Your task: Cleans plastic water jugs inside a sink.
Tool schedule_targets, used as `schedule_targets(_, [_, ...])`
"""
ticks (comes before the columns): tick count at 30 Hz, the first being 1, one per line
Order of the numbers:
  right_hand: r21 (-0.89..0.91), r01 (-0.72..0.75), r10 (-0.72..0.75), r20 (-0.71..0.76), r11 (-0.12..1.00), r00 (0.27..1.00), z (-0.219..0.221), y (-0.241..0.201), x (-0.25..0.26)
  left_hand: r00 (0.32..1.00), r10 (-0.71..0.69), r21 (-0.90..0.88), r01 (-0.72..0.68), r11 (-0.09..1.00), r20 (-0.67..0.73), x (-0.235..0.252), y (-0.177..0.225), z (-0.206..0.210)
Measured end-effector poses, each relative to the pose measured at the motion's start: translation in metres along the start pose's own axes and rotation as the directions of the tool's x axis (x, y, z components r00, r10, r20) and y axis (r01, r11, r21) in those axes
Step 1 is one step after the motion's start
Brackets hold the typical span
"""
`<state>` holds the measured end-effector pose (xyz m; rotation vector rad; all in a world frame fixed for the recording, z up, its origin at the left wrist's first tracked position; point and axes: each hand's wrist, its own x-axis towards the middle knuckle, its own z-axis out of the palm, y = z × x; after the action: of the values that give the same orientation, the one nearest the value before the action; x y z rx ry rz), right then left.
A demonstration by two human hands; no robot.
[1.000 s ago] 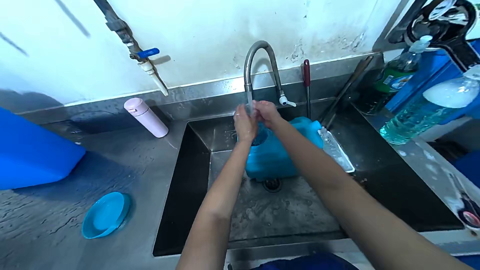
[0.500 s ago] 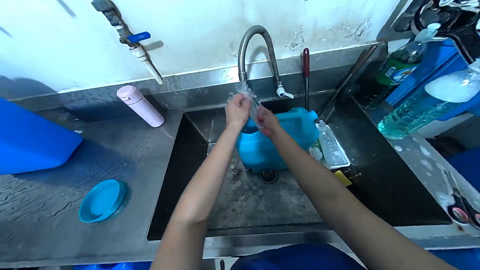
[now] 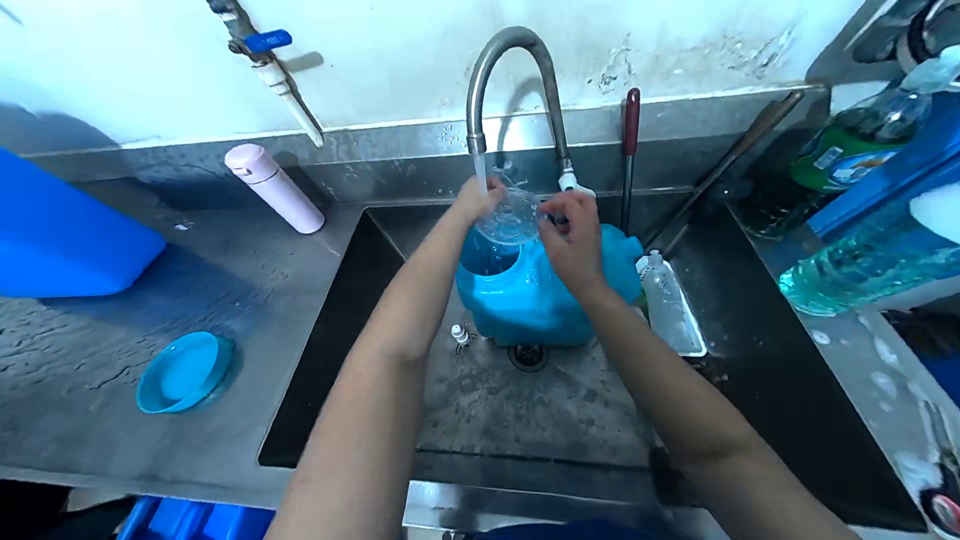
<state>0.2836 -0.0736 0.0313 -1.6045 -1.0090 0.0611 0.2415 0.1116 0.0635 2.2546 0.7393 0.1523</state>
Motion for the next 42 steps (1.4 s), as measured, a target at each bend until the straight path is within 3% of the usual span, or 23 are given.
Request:
schedule_targets(3, [0.141, -0.345, 0.319, 0.179, 0.928, 0.931, 0.017, 0.039, 0.016, 0.971, 0.088, 0.332, -0.160, 0.930, 0.222, 0.005, 0.033, -0.022])
schedule_targets(7, [0.260, -0.483, 0.395, 0.325, 0.836, 0.859, 0.058, 0.040, 0.046, 0.974, 0.132, 0.599, -0.217, 0.770, 0.182, -0.046, 0.030, -0.042])
schedule_targets(9, [0.287, -0.487, 0.382, 0.353, 0.825, 0.854, 0.076, 0.017, 0.053, 0.978, 0.194, 0.594, -0.200, 0.779, 0.075, -0.088, -0.012, -0.057])
schedule_targets(12, [0.227, -0.398, 0.268, 0.446, 0.889, 0.854, 0.126, -0.009, 0.027, 0.935, 0.313, 0.582, -0.162, 0.797, -0.169, -0.165, -0.117, -0.086])
schedule_targets(13, [0.178, -0.367, 0.226, 0.528, 0.913, 0.818, 0.150, -0.014, 0.006, 0.908, 0.318, 0.591, -0.103, 0.800, -0.273, -0.196, -0.155, -0.098])
schedule_targets(15, [0.071, -0.306, 0.160, 0.729, 0.949, 0.666, 0.219, -0.007, -0.051, 0.838, 0.261, 0.603, 0.098, 0.792, -0.480, -0.259, -0.229, -0.122])
schedule_targets(18, [-0.020, -0.045, 0.028, 0.982, 0.999, 0.188, 0.337, 0.025, -0.152, 0.765, -0.007, 0.492, 0.421, 0.762, -0.645, -0.333, -0.310, -0.150])
schedule_targets(20, [-0.083, 0.017, 0.084, 0.993, 0.996, -0.080, 0.389, 0.044, -0.217, 0.800, -0.229, 0.449, 0.519, 0.727, -0.554, -0.352, -0.345, -0.152])
schedule_targets(21, [-0.136, -0.006, 0.134, 0.981, 0.991, -0.143, 0.403, 0.058, -0.245, 0.811, -0.312, 0.433, 0.541, 0.720, -0.495, -0.352, -0.355, -0.149])
schedule_targets(22, [-0.168, -0.012, 0.164, 0.974, 0.986, -0.156, 0.410, 0.076, -0.269, 0.818, -0.300, 0.434, 0.528, 0.730, -0.491, -0.349, -0.362, -0.146])
schedule_targets(24, [-0.205, -0.028, 0.200, 0.972, 0.978, -0.121, 0.416, 0.116, -0.301, 0.785, -0.221, 0.329, 0.473, 0.818, -0.579, -0.342, -0.359, -0.150])
schedule_targets(25, [-0.276, -0.028, 0.270, 0.955, 0.961, -0.125, 0.410, 0.128, -0.303, 0.713, -0.209, 0.181, 0.430, 0.884, -0.669, -0.341, -0.353, -0.155])
schedule_targets(27, [-0.424, 0.000, 0.419, 0.896, 0.906, -0.147, 0.378, 0.163, -0.303, 0.522, -0.349, -0.277, 0.212, 0.937, -0.779, -0.342, -0.340, -0.179])
schedule_targets(28, [-0.447, 0.046, 0.449, 0.881, 0.893, -0.150, 0.354, 0.181, -0.300, 0.520, -0.403, -0.430, 0.076, 0.900, -0.753, -0.343, -0.342, -0.193])
schedule_targets(29, [-0.455, 0.070, 0.461, 0.876, 0.888, -0.142, 0.328, 0.190, -0.288, 0.555, -0.384, -0.438, 0.040, 0.898, -0.737, -0.344, -0.344, -0.202])
schedule_targets(30, [-0.464, 0.023, 0.464, 0.880, 0.885, -0.102, 0.305, 0.186, -0.270, 0.614, -0.302, -0.310, 0.097, 0.946, -0.730, -0.344, -0.343, -0.206])
schedule_targets(31, [-0.447, -0.094, 0.449, 0.894, 0.890, -0.001, 0.284, 0.171, -0.248, 0.697, -0.213, -0.114, 0.187, 0.976, -0.684, -0.344, -0.342, -0.206])
schedule_targets(32, [-0.382, -0.226, 0.420, 0.894, 0.896, 0.155, 0.264, 0.150, -0.224, 0.784, -0.136, 0.084, 0.233, 0.969, -0.605, -0.343, -0.347, -0.206])
schedule_targets(34, [-0.201, -0.377, 0.361, 0.831, 0.904, 0.422, 0.215, 0.074, -0.154, 0.875, -0.039, 0.346, 0.231, 0.909, -0.482, -0.333, -0.370, -0.201])
schedule_targets(35, [-0.140, -0.362, 0.331, 0.771, 0.922, 0.544, 0.187, 0.033, -0.116, 0.875, 0.005, 0.404, 0.218, 0.889, -0.484, -0.326, -0.376, -0.195])
schedule_targets(37, [-0.115, -0.229, 0.252, 0.590, 0.966, 0.767, 0.135, -0.018, -0.052, 0.804, 0.165, 0.486, 0.170, 0.857, -0.571, -0.302, -0.367, -0.177])
schedule_targets(39, [-0.142, -0.210, 0.252, 0.435, 0.967, 0.865, 0.099, -0.028, -0.002, 0.762, 0.244, 0.447, 0.067, 0.892, -0.600, -0.269, -0.316, -0.149])
schedule_targets(42, [-0.004, -0.333, 0.310, 0.375, 0.943, 0.874, 0.084, 0.001, 0.051, 0.846, 0.222, 0.247, -0.112, 0.963, -0.484, -0.215, -0.215, -0.088])
